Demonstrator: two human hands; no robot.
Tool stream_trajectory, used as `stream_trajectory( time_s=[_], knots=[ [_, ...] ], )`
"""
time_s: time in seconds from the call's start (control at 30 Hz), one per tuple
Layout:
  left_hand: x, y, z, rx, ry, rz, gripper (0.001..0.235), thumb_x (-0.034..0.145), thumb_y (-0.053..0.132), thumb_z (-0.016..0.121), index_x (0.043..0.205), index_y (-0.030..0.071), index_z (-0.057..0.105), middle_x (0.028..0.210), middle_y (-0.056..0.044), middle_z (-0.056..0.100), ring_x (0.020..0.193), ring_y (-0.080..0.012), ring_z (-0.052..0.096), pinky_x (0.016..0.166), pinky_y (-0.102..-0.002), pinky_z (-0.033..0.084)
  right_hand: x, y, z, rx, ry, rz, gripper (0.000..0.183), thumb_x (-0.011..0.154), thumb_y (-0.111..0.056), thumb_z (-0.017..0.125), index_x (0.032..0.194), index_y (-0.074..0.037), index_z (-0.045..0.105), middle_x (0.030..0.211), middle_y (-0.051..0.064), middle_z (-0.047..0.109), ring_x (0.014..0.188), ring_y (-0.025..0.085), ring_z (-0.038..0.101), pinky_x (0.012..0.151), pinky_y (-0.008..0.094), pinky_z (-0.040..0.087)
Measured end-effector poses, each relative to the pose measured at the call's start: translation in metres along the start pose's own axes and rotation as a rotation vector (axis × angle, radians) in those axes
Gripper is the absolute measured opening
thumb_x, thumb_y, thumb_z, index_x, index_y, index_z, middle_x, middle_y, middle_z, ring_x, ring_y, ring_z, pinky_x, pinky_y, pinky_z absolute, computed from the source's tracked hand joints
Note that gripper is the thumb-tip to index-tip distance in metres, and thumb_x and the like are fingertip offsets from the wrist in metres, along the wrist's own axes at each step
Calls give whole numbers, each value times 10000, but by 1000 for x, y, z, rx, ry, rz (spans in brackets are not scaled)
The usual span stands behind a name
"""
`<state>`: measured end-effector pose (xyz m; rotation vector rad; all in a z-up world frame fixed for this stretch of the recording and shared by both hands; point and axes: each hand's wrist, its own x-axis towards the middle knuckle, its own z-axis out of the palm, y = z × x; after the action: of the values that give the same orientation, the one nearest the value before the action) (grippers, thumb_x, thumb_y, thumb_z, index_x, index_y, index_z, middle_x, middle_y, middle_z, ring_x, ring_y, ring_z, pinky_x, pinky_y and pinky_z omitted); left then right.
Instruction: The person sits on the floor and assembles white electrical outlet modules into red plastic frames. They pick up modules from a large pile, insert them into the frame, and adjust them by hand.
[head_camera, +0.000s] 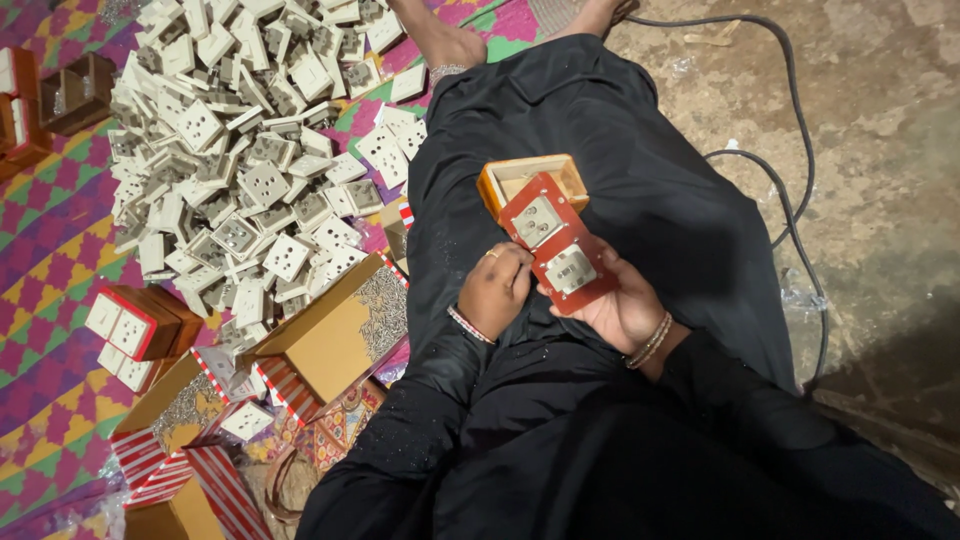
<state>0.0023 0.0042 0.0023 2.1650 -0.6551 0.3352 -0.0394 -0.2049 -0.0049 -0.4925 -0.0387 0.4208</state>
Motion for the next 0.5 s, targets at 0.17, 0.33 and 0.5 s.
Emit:
stream_trajectory(
  time_s=[0.17, 0.33, 0.5],
  knots=[
    [-11, 0, 2, -146, 62, -165, 46, 900, 36, 701, 905, 6, 665, 887, -133, 687, 826, -295, 668, 739, -362, 530, 3, 16, -22, -331, 218, -75, 554, 1015, -395, 608, 1443, -71, 471, 1315, 140, 618, 1135, 265, 626, 885, 389, 567],
    [-34, 0, 16, -557, -104, -569, 221, 994, 142, 709, 827, -2, 700, 722, -40, 690, 672, -83, 614, 630, -256, 479, 0, 27, -24, -1204, 209, -409, 563, 914, -212, 698, 1426, -101, 493, 1391, 157, 580, 1268, 334, 580, 1069, 421, 477],
    [-50, -2, 31, -823, -137, -757, 183, 958, 167, 723, 915, -12, 723, 793, -20, 711, 687, -60, 615, 637, -223, 490, -3, 20, -3, -1843, 101, -495, 663, 768, -215, 794, 1362, -138, 509, 1480, 209, 486, 1288, 420, 520, 1062, 523, 443]
  ],
)
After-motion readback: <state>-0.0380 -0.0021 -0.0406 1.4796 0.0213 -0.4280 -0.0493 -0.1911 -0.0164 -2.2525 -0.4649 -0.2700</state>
